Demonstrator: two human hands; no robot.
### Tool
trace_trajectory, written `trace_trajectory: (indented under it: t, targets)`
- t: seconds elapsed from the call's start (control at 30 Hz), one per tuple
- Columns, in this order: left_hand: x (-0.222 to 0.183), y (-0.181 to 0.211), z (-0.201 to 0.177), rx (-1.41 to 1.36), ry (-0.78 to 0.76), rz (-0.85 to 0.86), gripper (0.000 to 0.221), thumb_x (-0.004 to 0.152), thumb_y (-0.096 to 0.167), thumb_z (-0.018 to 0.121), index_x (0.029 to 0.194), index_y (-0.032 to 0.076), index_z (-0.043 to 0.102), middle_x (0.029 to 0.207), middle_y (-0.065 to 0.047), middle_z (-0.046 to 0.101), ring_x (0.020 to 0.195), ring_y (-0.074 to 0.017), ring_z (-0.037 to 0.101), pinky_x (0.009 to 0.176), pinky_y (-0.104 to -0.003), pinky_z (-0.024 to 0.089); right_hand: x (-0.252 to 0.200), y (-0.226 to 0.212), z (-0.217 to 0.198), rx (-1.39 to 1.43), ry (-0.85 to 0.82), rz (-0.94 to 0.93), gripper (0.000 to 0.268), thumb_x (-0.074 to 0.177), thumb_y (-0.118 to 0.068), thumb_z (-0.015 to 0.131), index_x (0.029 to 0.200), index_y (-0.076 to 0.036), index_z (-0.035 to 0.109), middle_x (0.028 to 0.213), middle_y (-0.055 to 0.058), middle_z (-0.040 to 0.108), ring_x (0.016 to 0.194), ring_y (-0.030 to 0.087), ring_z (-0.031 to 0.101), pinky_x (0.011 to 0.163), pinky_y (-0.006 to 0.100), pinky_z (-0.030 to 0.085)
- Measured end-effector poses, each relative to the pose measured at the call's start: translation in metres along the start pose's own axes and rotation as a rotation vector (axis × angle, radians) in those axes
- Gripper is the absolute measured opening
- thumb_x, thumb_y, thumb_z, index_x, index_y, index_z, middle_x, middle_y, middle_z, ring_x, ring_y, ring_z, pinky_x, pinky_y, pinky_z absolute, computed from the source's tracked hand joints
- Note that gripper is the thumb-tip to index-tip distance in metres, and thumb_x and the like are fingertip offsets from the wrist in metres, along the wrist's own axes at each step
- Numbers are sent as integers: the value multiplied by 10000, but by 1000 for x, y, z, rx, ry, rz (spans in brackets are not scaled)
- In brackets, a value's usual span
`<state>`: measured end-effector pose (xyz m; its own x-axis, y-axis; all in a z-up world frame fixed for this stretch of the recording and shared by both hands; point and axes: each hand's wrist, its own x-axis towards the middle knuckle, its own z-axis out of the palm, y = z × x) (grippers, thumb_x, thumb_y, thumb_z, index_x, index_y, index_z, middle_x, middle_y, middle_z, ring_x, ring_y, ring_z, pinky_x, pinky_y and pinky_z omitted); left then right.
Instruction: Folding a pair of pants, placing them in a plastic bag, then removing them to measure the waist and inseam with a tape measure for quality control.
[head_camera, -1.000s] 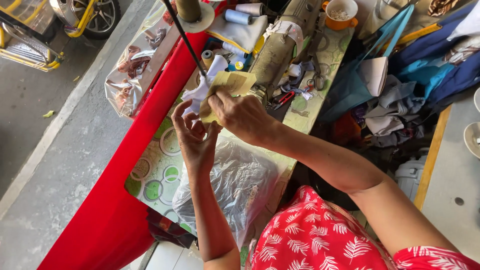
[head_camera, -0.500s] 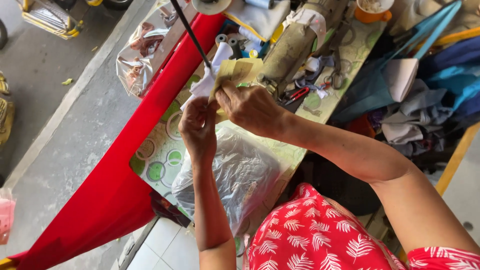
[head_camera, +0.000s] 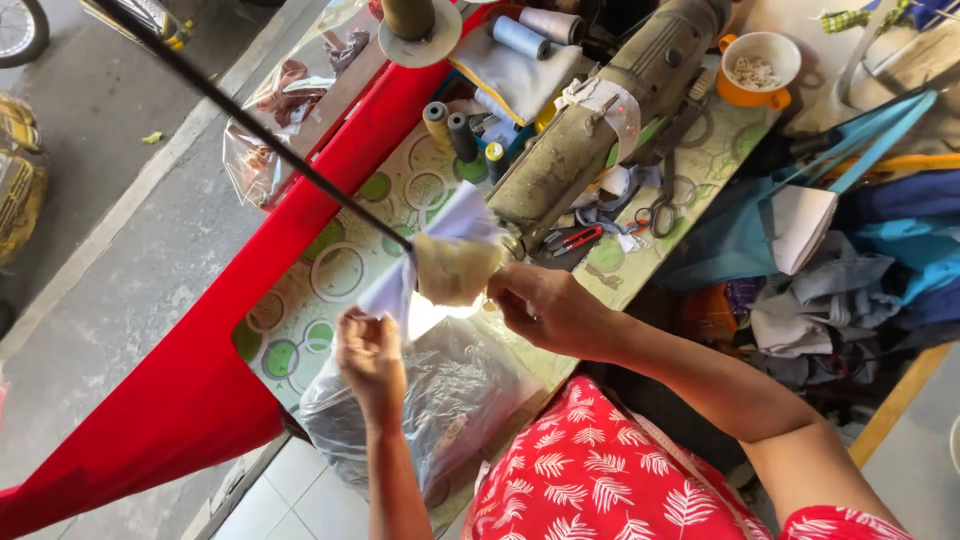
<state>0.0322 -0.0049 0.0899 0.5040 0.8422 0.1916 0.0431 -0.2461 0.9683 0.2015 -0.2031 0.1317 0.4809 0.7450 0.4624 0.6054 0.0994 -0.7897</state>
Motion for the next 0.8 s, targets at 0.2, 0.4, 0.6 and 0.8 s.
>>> trace_trajectory:
  t: [0.2,0.4,0.6,0.8]
  targets:
    - [-20,-30,11,-30,-66,-38,428,902,-140,565,1281,57,526,950,-118,656,892,-173,637,829,-381,563,26,-3,-4,304,103,105,262,883,32,726,1126,-60,687,845,101,767,663,234,779,624,320,615]
    - [-34,-8,-4,-142,-107,-112,413,961,-31,602,1320,119,468,829,-51,635,725,-79,574,668,-241,526,5,8,7,667,192,355,376,825,88,781,1162,-24,658,906,145,773,697,194,772,600,269,616]
    - [-52,-19,-17,-33,-335,-224,135,980,22,595,1047,139,607,769,-48,663,695,-108,558,596,-250,475,-4,28,31,815,310,473,389,827,96,784,1098,-24,533,892,169,767,633,225,757,530,263,593]
    - [-52,-1,11,53,-626,-112,217,907,-32,606,960,116,755,718,-64,687,654,-153,634,649,-296,565,-11,57,36,880,177,551,622,839,89,706,1390,-74,470,830,134,673,489,238,660,426,286,515]
